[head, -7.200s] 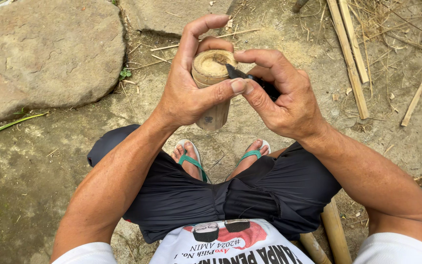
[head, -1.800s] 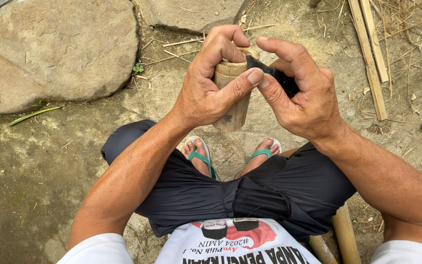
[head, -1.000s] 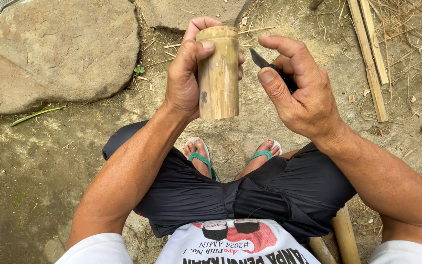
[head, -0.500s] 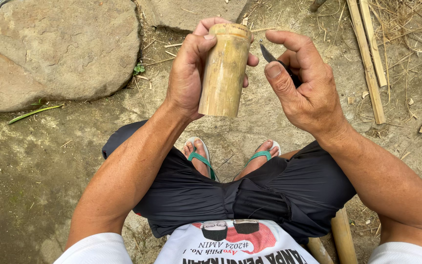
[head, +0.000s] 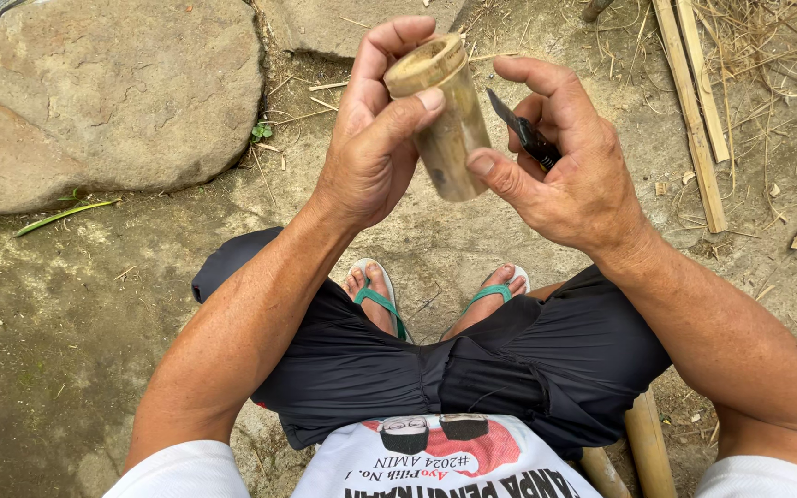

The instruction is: The person sits on the ground holding a bamboo cylinder and repeatedly scrapes and smooths its rim and outer surface with a small blade, rotating the piece to work different sides. Near the end they hand the bamboo piece to another person who continues working on it.

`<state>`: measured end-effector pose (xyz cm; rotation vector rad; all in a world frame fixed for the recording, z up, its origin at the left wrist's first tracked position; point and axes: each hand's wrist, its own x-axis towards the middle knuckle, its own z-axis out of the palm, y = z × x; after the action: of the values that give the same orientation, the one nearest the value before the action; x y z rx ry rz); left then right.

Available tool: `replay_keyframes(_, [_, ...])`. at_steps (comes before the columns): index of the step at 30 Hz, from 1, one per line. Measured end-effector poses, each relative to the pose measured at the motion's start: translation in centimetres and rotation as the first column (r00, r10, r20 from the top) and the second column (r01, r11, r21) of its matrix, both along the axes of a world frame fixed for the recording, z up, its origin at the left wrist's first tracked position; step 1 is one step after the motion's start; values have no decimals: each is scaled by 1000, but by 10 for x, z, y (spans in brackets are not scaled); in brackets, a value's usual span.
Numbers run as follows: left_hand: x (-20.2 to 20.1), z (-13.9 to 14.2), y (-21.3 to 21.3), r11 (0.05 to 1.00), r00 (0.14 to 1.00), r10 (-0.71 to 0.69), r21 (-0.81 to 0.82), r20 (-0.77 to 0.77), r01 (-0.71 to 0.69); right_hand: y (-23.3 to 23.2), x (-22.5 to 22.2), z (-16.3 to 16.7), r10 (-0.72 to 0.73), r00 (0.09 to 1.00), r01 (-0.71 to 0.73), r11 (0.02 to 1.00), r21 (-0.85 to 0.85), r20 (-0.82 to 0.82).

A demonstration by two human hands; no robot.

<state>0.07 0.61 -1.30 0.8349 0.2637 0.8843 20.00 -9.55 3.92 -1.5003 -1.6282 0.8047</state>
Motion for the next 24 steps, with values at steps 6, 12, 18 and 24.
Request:
replay_keyframes(6, [0,2,-1,996,998,-39,81,-46,42,6,-1,11,-55,960,2,982,191,273])
replay_keyframes(12, [-2,0,-1,969,993,-47,235,-107,71,11,5,17,-120,953,135,990,-37,278])
replay_keyframes(18, [-3,0,-1,956,984,-89,263,-157,129,8,12,10,-47,932,-61,957,285,358])
replay_keyframes(24, [-4,3,-2,977,987,-122,160,-104,138,6,17,3,-67,930,-24,970,240,362])
